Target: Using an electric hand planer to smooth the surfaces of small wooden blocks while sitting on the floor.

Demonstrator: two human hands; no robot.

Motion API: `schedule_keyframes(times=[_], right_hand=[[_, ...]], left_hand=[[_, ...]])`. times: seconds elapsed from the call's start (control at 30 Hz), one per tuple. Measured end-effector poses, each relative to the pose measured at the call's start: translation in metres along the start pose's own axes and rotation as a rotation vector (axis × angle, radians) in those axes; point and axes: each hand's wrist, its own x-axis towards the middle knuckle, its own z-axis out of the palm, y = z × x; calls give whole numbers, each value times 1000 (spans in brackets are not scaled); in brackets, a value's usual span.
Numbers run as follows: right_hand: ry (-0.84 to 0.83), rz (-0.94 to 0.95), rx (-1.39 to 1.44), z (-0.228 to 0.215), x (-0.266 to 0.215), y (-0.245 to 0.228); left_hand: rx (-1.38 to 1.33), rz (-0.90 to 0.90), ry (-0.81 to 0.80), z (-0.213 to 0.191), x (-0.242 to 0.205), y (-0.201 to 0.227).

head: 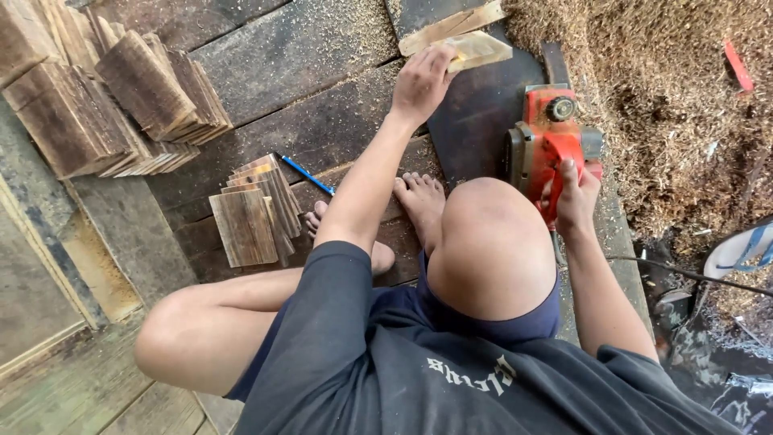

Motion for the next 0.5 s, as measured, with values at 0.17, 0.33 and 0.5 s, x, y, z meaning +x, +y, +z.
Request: schedule_keyframes(times=[0.17, 0.33, 0.5], right_hand=[[6, 36, 9, -2, 2, 2], [-21, 44, 9, -3, 6, 7], [64, 51, 68, 11, 7, 15]], left_hand=[[-121, -140, 32, -2, 1, 12], [-401, -748, -130, 0, -8, 26], [-145, -929, -191, 12, -18, 35]])
